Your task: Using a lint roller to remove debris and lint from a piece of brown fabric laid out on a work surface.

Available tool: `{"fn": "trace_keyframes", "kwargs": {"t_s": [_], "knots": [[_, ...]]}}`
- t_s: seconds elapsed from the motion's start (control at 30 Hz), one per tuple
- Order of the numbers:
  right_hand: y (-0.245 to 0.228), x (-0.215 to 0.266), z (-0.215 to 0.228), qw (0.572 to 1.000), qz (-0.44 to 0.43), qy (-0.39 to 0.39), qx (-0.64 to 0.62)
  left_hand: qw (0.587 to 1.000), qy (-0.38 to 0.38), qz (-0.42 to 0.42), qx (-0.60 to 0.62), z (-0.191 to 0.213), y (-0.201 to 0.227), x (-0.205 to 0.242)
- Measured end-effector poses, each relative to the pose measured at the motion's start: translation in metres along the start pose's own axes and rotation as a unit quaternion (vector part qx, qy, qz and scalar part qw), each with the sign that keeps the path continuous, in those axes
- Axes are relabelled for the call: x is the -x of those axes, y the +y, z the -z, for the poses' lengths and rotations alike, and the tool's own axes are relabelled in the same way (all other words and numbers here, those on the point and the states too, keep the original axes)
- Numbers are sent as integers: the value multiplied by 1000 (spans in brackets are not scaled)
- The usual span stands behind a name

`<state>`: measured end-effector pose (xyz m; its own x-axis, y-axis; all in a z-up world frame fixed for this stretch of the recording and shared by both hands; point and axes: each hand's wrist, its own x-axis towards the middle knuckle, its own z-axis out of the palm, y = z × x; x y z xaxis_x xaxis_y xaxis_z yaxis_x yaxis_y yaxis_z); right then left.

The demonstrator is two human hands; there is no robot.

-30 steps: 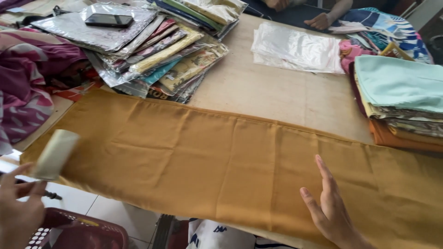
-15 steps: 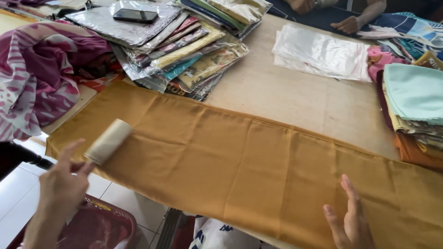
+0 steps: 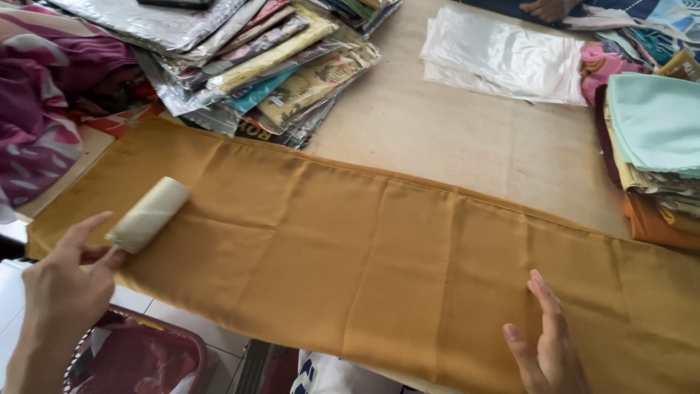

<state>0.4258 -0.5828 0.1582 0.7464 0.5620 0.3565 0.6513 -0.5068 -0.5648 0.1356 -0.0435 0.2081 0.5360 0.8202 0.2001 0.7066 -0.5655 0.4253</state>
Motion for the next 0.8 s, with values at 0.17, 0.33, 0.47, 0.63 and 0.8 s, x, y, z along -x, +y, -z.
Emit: {"fn": "trace_keyframes", "kwargs": {"t_s": [0.17, 0.33, 0.47, 0.63, 0.8], "knots": [[-3, -3, 1, 1000, 22, 4, -1, 965, 110, -101, 217, -76, -139, -65], [1, -4, 0, 999, 36, 10, 11, 964, 54, -98, 241, -92, -170, -81], [7, -2, -2, 998, 48, -1, 49, 986, 1, -46, 161, -22, 4, -36], [18, -1, -5, 997, 61, 9, 53, 989, 31, -84, 119, -53, -32, -71], [26, 1, -7, 997, 61, 16, 34, 970, 141, -132, 150, -90, -94, -116]]}}
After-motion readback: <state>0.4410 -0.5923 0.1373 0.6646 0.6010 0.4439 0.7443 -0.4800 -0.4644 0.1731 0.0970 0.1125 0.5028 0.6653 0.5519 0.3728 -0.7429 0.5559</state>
